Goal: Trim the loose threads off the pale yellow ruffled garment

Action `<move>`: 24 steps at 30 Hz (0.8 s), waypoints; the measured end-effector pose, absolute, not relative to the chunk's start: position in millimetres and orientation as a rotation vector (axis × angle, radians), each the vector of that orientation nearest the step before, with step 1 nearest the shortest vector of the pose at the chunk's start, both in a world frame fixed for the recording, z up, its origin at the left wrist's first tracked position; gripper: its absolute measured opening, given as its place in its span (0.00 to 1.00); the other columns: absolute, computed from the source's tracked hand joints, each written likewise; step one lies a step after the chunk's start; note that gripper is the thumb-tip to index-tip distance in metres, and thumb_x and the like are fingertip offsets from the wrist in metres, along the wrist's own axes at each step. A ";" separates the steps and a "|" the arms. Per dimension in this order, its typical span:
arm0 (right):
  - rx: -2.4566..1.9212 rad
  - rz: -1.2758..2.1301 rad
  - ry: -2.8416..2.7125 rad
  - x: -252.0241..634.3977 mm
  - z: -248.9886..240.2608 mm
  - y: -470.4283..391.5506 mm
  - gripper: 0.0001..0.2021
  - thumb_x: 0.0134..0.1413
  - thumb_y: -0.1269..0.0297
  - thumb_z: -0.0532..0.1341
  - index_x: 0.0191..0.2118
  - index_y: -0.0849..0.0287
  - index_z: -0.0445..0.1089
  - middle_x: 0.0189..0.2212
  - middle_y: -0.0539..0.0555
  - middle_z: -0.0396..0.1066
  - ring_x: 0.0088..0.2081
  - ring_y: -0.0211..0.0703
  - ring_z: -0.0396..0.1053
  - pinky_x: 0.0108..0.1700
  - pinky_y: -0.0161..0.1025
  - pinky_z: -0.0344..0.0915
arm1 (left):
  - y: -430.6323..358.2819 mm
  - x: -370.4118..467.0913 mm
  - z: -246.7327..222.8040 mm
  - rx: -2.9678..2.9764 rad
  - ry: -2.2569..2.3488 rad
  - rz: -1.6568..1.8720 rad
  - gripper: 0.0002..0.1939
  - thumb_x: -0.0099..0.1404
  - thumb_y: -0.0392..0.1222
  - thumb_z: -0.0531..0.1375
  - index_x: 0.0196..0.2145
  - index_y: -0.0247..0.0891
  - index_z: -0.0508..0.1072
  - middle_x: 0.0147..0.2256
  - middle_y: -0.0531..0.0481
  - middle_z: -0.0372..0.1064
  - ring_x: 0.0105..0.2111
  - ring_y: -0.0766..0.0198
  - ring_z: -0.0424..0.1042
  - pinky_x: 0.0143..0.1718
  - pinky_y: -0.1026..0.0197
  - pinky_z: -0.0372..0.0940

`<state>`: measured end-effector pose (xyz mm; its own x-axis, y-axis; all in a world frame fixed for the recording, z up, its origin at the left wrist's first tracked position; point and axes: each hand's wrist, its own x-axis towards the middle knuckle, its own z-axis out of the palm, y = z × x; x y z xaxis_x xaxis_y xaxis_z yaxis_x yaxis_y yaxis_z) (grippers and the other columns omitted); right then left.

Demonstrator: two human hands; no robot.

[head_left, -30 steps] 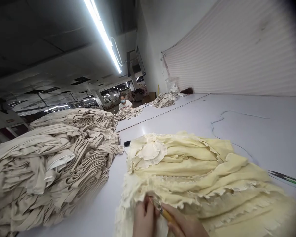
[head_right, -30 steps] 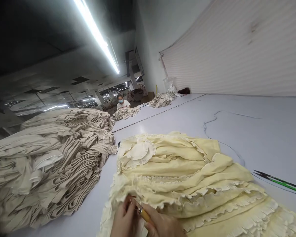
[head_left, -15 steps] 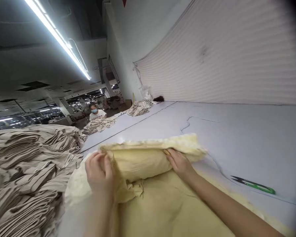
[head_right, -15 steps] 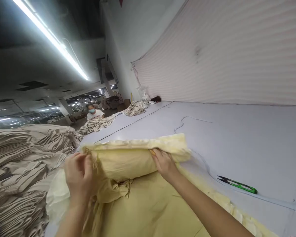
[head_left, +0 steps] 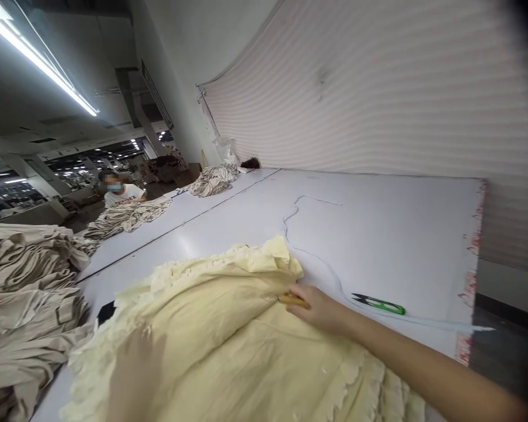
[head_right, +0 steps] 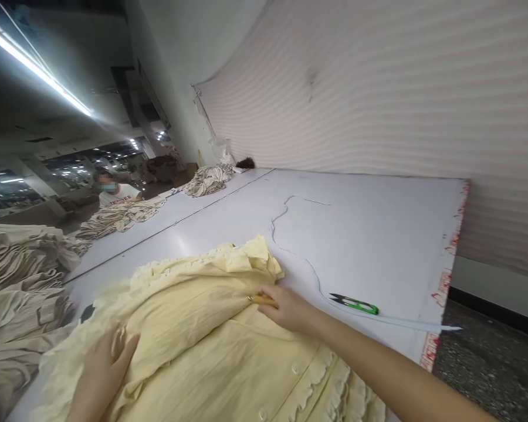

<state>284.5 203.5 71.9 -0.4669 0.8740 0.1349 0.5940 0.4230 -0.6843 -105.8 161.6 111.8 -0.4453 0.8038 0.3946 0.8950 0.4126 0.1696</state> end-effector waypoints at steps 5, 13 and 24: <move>-1.521 0.605 -2.392 339.8 40.0 153.6 0.05 0.51 0.76 0.58 0.30 0.59 0.68 0.27 0.52 0.72 0.29 0.45 0.69 0.28 0.36 0.53 | 107.3 -18.3 81.7 -1.833 -2.139 -0.882 0.14 0.65 0.49 0.50 0.42 0.44 0.70 0.44 0.43 0.70 0.48 0.49 0.69 0.49 0.46 0.64; -1.615 0.364 -2.531 334.5 32.1 140.7 0.07 0.56 0.78 0.55 0.37 0.61 0.68 0.32 0.52 0.73 0.35 0.44 0.70 0.33 0.38 0.61 | 68.4 161.7 -5.6 -2.647 -2.049 -0.676 0.14 0.52 0.29 0.55 0.34 0.40 0.75 0.36 0.45 0.71 0.37 0.56 0.69 0.40 0.55 0.63; -1.600 0.223 -2.528 335.4 31.7 150.0 0.04 0.59 0.75 0.58 0.38 0.63 0.69 0.33 0.54 0.72 0.36 0.45 0.70 0.38 0.42 0.65 | 77.1 188.6 13.4 -2.522 -2.245 -0.555 0.18 0.54 0.26 0.51 0.36 0.38 0.76 0.37 0.44 0.69 0.39 0.54 0.67 0.42 0.53 0.61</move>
<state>335.4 150.0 31.7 -0.4240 0.9048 0.0399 0.8838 0.4230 -0.1999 188.6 77.1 13.4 0.1044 0.9931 0.0527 0.9033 -0.1169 0.4128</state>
